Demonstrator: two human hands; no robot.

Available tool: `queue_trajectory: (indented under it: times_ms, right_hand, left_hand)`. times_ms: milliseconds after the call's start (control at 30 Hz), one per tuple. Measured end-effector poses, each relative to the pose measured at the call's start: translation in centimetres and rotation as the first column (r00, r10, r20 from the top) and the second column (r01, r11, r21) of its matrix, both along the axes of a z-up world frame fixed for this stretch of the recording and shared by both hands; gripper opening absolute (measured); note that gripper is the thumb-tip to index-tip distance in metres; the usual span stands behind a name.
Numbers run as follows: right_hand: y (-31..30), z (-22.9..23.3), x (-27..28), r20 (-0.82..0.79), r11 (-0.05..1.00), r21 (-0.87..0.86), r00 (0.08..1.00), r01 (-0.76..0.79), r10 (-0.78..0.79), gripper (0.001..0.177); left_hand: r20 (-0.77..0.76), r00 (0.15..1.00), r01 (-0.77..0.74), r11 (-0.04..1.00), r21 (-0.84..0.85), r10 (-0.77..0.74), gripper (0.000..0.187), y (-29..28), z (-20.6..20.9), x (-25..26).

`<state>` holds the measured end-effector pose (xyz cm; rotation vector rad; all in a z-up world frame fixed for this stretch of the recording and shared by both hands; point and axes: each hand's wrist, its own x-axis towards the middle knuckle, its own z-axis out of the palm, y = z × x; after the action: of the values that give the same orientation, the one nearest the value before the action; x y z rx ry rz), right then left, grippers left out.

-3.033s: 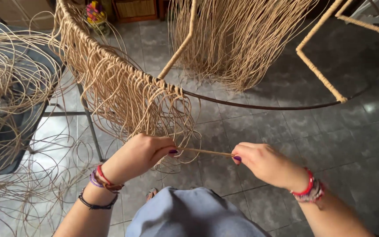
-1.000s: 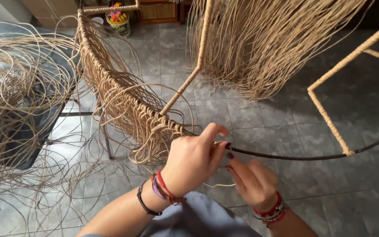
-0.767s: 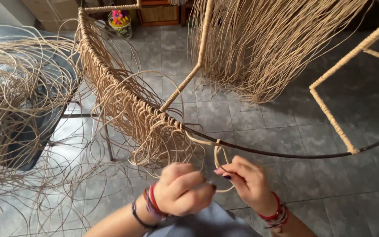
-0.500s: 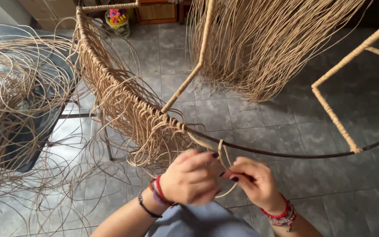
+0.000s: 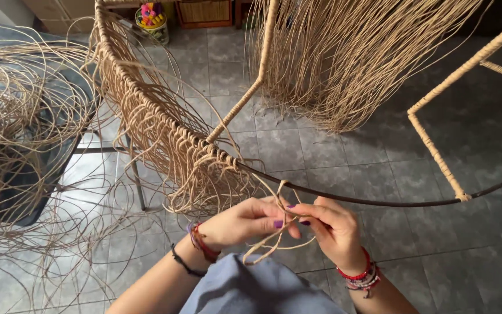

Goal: Weaving natural fiber strands onto a circular frame using a knotting technique

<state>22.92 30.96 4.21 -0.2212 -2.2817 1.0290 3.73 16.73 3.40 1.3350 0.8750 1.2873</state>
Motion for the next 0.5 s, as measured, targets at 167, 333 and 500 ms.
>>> queue_trajectory:
  times_ms: [167, 333, 500]
  right_hand:
    - [0.6, 0.7, -0.3, -0.031, 1.0, 0.01, 0.999, -0.021, 0.021, 0.022]
    - [0.7, 0.8, -0.6, -0.042, 0.999, -0.017, 0.998, 0.036, -0.037, 0.025]
    - [0.9, -0.1, -1.0, 0.001, 0.998, -0.034, 0.999, 0.048, -0.048, 0.027]
  left_hand:
    - [0.459, 0.887, 0.144, 0.969, -0.2, -0.037, 0.043, 0.8, -0.7, 0.8]
    - [-0.116, 0.968, 0.217, 0.974, -0.063, -0.223, 0.033, 1.1, -1.7, -0.2]
    - [-0.245, 0.968, 0.068, 0.996, 0.049, -0.054, 0.049, 1.7, 0.9, -0.9]
